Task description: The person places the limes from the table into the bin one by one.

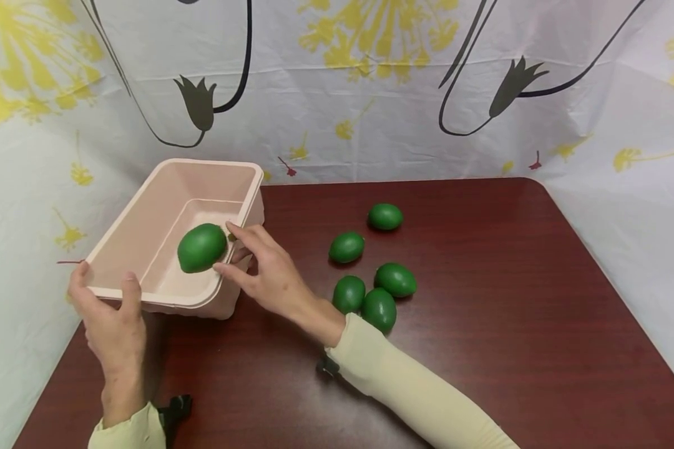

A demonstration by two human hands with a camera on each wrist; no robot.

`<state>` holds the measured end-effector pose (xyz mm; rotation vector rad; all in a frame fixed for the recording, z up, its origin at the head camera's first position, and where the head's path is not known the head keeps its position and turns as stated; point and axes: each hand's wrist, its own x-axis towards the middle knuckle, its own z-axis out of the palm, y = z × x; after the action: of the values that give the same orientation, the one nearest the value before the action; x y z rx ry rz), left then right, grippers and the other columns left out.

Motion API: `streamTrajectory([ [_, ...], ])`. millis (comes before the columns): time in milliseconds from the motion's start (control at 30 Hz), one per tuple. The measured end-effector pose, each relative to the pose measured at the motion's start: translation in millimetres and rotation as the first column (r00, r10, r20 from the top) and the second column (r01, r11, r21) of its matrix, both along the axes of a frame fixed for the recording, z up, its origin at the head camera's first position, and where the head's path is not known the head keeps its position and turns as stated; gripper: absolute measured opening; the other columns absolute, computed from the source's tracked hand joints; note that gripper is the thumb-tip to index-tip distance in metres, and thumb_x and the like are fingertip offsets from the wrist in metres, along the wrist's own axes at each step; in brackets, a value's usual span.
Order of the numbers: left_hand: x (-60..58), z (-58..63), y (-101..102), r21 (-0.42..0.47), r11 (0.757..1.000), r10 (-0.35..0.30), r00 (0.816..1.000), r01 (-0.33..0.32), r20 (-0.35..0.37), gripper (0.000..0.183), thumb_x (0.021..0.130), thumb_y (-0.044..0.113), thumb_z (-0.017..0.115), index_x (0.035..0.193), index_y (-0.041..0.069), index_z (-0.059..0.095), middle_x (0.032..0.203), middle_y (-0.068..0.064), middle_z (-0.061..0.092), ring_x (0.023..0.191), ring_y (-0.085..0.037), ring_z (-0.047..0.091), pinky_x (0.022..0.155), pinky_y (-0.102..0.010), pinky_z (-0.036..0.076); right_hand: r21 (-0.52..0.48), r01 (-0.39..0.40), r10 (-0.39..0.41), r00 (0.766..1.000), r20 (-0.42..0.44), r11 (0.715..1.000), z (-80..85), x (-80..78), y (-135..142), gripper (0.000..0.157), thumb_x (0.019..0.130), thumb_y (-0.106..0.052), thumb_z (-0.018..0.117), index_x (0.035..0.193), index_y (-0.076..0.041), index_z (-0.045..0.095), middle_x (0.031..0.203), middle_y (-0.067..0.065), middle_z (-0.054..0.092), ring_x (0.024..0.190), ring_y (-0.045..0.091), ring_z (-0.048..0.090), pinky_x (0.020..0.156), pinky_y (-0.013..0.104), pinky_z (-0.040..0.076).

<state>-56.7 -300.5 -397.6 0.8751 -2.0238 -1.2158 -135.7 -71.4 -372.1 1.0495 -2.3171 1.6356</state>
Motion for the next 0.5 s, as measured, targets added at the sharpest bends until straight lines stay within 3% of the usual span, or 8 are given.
streamTrajectory([
  [333, -0.7, 2.5, -0.1, 0.001, 1.0, 0.002, 1.0, -0.002, 0.006, 0.065, 0.095, 0.048, 0.057, 0.155, 0.05, 0.03, 0.165, 0.012, 0.038, 0.145, -0.039, 0.044, 0.114, -0.061, 0.026, -0.025, -0.008, 0.007, 0.999, -0.039, 1.0, -4.3, -2.0, 4.4, 0.048, 0.094, -0.013, 0.076, 0.137, -0.002, 0.059, 0.123, 0.01, 0.059, 0.095, 0.017, 0.072, 0.08, 0.011, 0.049],
  [500, -0.4, 1.3, 0.1, -0.003, 1.0, 0.002, 1.0, -0.002, 0.001, 0.066, 0.095, 0.048, 0.057, 0.155, 0.049, 0.03, 0.165, 0.012, 0.038, 0.144, -0.039, 0.045, 0.113, -0.061, 0.026, -0.015, 0.004, -0.005, 1.0, -0.027, 1.0, -7.0, -4.7, 13.9, 0.047, 0.094, -0.014, 0.076, 0.136, -0.003, 0.059, 0.126, 0.012, 0.059, 0.095, 0.018, 0.073, 0.082, 0.019, 0.055],
])
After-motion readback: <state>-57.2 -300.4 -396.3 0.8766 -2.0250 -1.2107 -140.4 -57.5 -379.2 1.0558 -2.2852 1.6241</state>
